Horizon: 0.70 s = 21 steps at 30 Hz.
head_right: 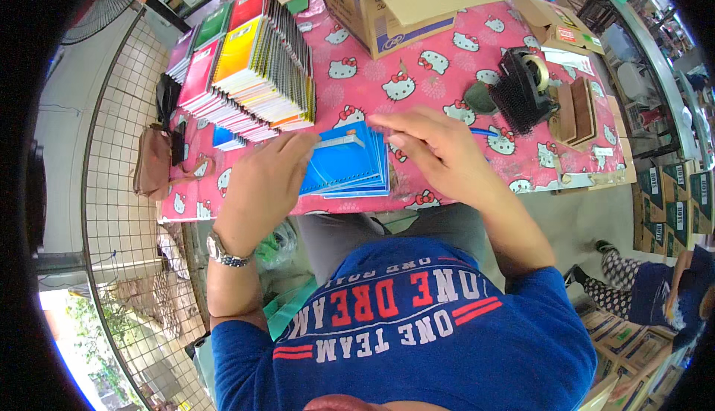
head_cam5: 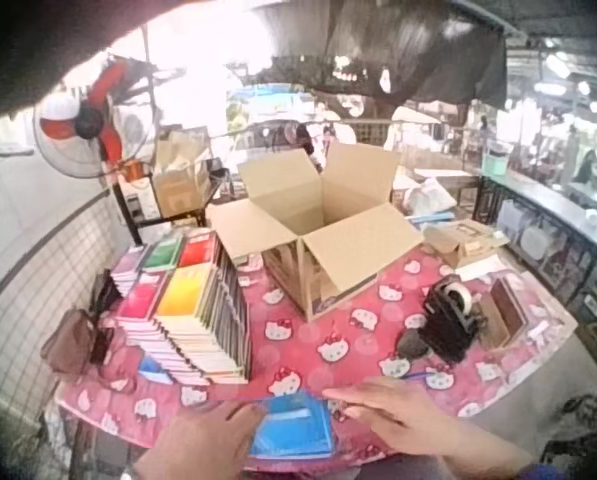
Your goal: The person assembles notebooks by sliding wire spiral bindings into the pre-punched holes of stacks of paper and covers. The person handles several notebooks, ensuring the binding is correctly threaded through the entire stack before placing the assembled items aside.
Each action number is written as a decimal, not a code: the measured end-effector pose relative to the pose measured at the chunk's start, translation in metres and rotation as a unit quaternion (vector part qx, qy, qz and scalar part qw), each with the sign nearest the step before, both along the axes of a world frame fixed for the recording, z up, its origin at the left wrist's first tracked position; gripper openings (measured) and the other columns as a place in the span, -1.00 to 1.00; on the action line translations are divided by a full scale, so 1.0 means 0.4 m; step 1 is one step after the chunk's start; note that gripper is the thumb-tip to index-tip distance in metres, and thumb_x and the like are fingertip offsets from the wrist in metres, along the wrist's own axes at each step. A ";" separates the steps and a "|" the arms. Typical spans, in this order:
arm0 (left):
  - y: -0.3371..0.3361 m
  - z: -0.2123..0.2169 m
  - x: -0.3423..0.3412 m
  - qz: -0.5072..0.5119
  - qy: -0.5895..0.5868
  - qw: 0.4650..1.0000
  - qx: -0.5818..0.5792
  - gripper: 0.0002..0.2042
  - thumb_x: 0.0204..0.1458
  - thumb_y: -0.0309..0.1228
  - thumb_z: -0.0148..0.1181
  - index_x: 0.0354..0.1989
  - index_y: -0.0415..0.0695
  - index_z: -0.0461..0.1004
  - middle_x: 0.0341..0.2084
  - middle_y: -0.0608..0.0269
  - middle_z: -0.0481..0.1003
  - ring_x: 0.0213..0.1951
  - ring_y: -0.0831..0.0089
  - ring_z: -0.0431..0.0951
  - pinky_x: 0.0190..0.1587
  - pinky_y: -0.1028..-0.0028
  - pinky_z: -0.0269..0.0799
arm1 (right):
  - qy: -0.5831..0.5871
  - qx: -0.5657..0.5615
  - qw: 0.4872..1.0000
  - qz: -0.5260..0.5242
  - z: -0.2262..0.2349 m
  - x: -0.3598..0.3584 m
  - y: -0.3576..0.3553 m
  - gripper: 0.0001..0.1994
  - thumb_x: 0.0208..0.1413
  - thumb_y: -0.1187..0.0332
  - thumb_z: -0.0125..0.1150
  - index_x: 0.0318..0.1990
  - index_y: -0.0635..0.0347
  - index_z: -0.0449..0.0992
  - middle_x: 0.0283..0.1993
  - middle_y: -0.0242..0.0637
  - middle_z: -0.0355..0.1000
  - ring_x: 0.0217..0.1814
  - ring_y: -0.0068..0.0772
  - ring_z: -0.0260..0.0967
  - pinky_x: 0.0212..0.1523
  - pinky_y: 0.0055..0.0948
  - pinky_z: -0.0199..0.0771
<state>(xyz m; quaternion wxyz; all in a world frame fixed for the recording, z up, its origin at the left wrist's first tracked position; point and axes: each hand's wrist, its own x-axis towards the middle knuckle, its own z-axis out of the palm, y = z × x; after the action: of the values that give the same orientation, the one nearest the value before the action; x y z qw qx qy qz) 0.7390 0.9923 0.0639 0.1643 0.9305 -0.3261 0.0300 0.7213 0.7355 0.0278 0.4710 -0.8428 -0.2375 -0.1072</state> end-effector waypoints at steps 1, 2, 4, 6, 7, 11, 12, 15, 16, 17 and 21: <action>0.001 -0.003 0.008 -0.014 -0.058 0.998 -0.005 -0.80 0.05 -0.48 0.10 -0.13 -0.14 0.43 -0.31 0.08 0.51 -0.22 0.10 0.52 -0.16 0.17 0.41 | -0.005 -0.001 1.000 -0.001 0.003 0.012 0.009 -0.74 0.17 0.49 0.11 0.01 0.11 0.53 -0.22 -0.22 0.47 -0.25 -0.27 0.46 -0.23 -0.37 0.43; -0.005 -0.013 0.011 -0.015 -0.063 0.998 -0.006 -0.80 0.05 -0.48 0.10 -0.13 -0.14 0.43 -0.31 0.08 0.51 -0.22 0.10 0.52 -0.16 0.17 0.41 | -0.021 -0.004 1.000 0.001 0.009 0.022 0.015 -0.74 0.16 0.50 0.12 0.00 0.11 0.54 -0.23 -0.22 0.47 -0.24 -0.27 0.46 -0.22 -0.37 0.43; -0.028 -0.039 0.013 0.029 -0.138 0.990 -0.011 -0.85 0.05 -0.46 0.10 -0.20 -0.15 0.41 -0.37 0.10 0.49 -0.25 0.11 0.49 -0.11 0.17 0.32 | -0.060 0.000 0.998 -0.008 -0.004 0.046 0.026 -0.73 0.09 0.54 0.17 -0.04 0.10 0.56 -0.22 -0.24 0.44 -0.21 -0.27 0.45 -0.21 -0.37 0.44; -0.048 -0.041 0.000 0.044 -0.160 0.986 -0.012 -0.87 0.06 -0.41 0.11 -0.23 -0.13 0.41 -0.40 0.16 0.48 -0.27 0.17 0.49 -0.10 0.19 0.30 | -0.064 0.021 0.998 -0.020 -0.005 0.047 0.037 -0.73 0.08 0.56 0.17 -0.05 0.11 0.56 -0.22 -0.24 0.42 -0.20 -0.27 0.45 -0.21 -0.38 0.43; -0.053 -0.047 -0.007 0.063 -0.176 0.982 -0.012 -0.87 0.07 -0.36 0.13 -0.27 -0.11 0.41 -0.44 0.21 0.47 -0.30 0.23 0.48 -0.08 0.20 0.29 | -0.060 0.043 0.997 -0.029 -0.007 0.045 0.041 -0.72 0.06 0.58 0.18 -0.06 0.11 0.56 -0.22 -0.24 0.40 -0.18 -0.27 0.44 -0.20 -0.38 0.43; -0.057 -0.074 -0.009 0.090 -0.196 0.976 -0.025 -0.81 0.08 -0.25 0.17 -0.33 -0.09 0.41 -0.48 0.24 0.44 -0.35 0.26 0.46 -0.14 0.22 0.27 | -0.070 0.043 0.997 0.014 -0.017 0.043 0.035 -0.71 0.06 0.61 0.17 -0.06 0.12 0.57 -0.22 -0.24 0.37 -0.17 -0.29 0.43 -0.22 -0.39 0.42; -0.056 -0.075 -0.005 0.085 -0.199 0.976 -0.024 -0.80 0.11 -0.25 0.16 -0.31 -0.11 0.40 -0.47 0.21 0.45 -0.35 0.23 0.45 -0.19 0.22 0.24 | -0.055 0.036 0.998 0.025 -0.015 0.040 0.029 -0.70 0.07 0.59 0.17 -0.04 0.11 0.56 -0.22 -0.24 0.38 -0.17 -0.30 0.42 -0.22 -0.39 0.42; -0.063 -0.076 -0.003 0.075 -0.195 0.978 -0.029 -0.80 0.12 -0.25 0.16 -0.30 -0.12 0.40 -0.46 0.18 0.45 -0.35 0.20 0.44 -0.23 0.23 0.22 | -0.026 0.021 0.999 0.040 -0.002 0.028 0.013 -0.70 0.09 0.57 0.17 -0.01 0.11 0.56 -0.23 -0.28 0.38 -0.21 -0.35 0.38 -0.26 -0.41 0.37; -0.065 -0.074 -0.003 0.072 -0.188 0.979 -0.032 -0.80 0.11 -0.25 0.17 -0.32 -0.12 0.41 -0.47 0.19 0.45 -0.35 0.20 0.45 -0.22 0.23 0.22 | -0.012 0.016 0.999 0.045 0.000 0.024 0.009 -0.70 0.11 0.55 0.17 0.00 0.11 0.57 -0.23 -0.30 0.37 -0.24 -0.38 0.35 -0.29 -0.43 0.33; -0.069 -0.075 -0.004 0.069 -0.189 0.979 -0.032 -0.80 0.11 -0.25 0.17 -0.32 -0.12 0.41 -0.47 0.19 0.45 -0.35 0.20 0.45 -0.22 0.23 0.22 | -0.013 0.017 0.999 0.043 0.002 0.022 0.003 -0.70 0.11 0.55 0.17 0.00 0.11 0.57 -0.23 -0.30 0.37 -0.24 -0.38 0.35 -0.29 -0.43 0.33; -0.083 -0.082 0.002 0.052 -0.220 0.973 -0.038 -0.79 0.08 -0.22 0.19 -0.36 -0.09 0.41 -0.50 0.24 0.45 -0.37 0.26 0.45 -0.22 0.25 0.23 | 0.007 0.007 0.997 0.081 0.007 0.028 -0.029 -0.69 0.11 0.50 0.19 0.03 0.08 0.55 -0.28 -0.29 0.36 -0.24 -0.35 0.37 -0.30 -0.39 0.36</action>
<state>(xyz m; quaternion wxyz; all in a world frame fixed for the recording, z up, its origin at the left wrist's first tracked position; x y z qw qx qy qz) 0.7399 0.9591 0.0312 0.1223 0.9100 -0.3035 0.2547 0.7325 0.7237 0.0305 0.4859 -0.8180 -0.3011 -0.0646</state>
